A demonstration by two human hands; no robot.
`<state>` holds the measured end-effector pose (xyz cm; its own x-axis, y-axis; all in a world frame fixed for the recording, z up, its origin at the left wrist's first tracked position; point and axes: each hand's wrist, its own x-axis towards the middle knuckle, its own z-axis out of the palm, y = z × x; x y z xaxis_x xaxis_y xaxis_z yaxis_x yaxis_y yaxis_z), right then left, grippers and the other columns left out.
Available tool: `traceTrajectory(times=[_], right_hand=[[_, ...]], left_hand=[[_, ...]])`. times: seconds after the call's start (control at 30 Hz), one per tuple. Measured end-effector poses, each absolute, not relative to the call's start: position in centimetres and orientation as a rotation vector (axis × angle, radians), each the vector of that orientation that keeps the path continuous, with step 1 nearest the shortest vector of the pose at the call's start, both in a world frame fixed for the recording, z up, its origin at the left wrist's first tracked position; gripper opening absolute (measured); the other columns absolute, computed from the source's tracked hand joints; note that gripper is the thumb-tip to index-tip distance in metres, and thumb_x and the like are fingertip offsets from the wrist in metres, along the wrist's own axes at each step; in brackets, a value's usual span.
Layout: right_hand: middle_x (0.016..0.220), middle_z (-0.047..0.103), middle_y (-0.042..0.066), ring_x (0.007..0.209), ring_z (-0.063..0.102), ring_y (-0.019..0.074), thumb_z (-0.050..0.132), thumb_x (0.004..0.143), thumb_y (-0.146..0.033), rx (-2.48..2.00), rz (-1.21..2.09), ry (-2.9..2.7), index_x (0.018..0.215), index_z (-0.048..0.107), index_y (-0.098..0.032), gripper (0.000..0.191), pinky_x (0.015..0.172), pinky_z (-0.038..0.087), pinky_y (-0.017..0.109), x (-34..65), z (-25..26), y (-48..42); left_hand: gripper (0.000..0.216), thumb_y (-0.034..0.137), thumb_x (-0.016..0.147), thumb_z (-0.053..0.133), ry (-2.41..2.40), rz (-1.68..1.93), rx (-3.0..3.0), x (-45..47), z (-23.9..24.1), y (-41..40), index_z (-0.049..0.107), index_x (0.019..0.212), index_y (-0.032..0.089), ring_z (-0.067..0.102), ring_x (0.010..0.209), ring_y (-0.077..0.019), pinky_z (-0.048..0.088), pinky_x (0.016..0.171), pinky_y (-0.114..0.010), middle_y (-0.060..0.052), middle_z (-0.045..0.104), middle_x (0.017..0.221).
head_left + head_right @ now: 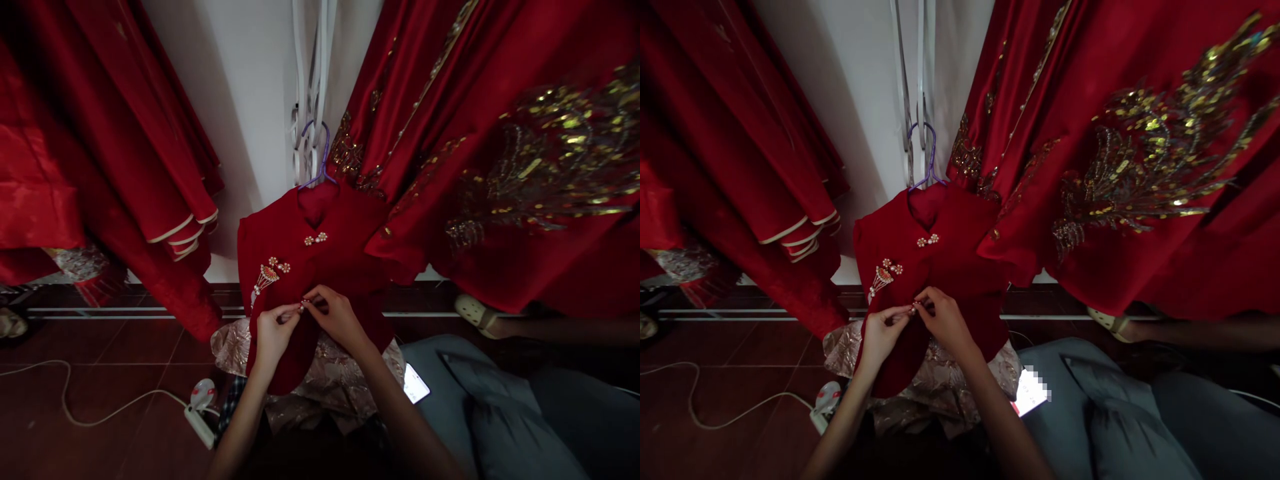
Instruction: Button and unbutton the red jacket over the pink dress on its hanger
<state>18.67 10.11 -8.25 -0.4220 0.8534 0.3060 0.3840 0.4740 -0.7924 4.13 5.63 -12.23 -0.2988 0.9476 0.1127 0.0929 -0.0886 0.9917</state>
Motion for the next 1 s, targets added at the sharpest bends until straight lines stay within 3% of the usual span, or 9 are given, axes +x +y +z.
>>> traceTrajectory(times=[0.2, 0.37, 0.57, 0.73, 1.0], right_hand=[[0.088, 0.064, 0.003, 0.079, 0.062, 0.0130, 0.057, 0.081, -0.028, -1.058, 0.916, -1.957, 0.095, 0.057, -0.020, 0.017, 0.067, 0.051, 0.024, 19.3, -8.6, 10.8], [0.101, 0.065, 0.006, 0.085, 0.063, 0.0142, 0.059, 0.080, -0.030, -1.046, 1.028, -2.064, 0.099, 0.061, -0.019, 0.022, 0.074, 0.052, 0.027, 21.9, -8.1, 11.5], [0.081, 0.069, 0.004, 0.072, 0.064, 0.0147, 0.052, 0.085, -0.035, -1.166, 1.030, -1.989, 0.091, 0.065, -0.018, 0.023, 0.063, 0.052, 0.026, 23.2, -7.2, 11.7], [0.087, 0.070, 0.004, 0.081, 0.065, 0.0151, 0.060, 0.080, -0.030, -1.096, 1.016, -2.025, 0.095, 0.064, -0.019, 0.019, 0.078, 0.051, 0.029, 21.5, -8.4, 11.5], [0.085, 0.069, 0.004, 0.079, 0.065, 0.0150, 0.066, 0.075, -0.032, -1.135, 1.042, -1.962, 0.088, 0.063, -0.017, 0.020, 0.071, 0.050, 0.026, 20.2, -10.1, 11.6]], left_hand=[[0.019, 0.018, 0.072, 0.060, 1.469, 1.440, 1.298, 4.6, -12.2, 6.1, 0.069, 0.088, 0.015, 0.065, 0.069, -0.0131, 0.052, 0.063, -0.022, -0.005, 0.071, 0.078], [0.027, 0.010, 0.071, 0.053, 1.639, 1.536, 1.438, 4.5, -12.8, 6.1, 0.057, 0.097, 0.016, 0.056, 0.067, -0.0090, 0.047, 0.055, -0.018, -0.003, 0.058, 0.085], [0.021, 0.012, 0.076, 0.053, 1.710, 1.453, 1.610, 4.6, -12.7, 5.3, 0.058, 0.095, 0.018, 0.057, 0.074, -0.0109, 0.050, 0.060, -0.021, -0.004, 0.053, 0.093], [0.015, 0.017, 0.080, 0.056, 1.730, 1.436, 1.695, 4.9, -12.6, 5.0, 0.058, 0.095, 0.019, 0.058, 0.077, -0.0117, 0.052, 0.062, -0.022, -0.004, 0.053, 0.095], [0.010, 0.025, 0.084, 0.056, 1.747, 1.391, 1.745, 4.6, -13.0, 5.2, 0.061, 0.091, 0.019, 0.060, 0.079, -0.0138, 0.053, 0.068, -0.026, -0.003, 0.059, 0.090]])
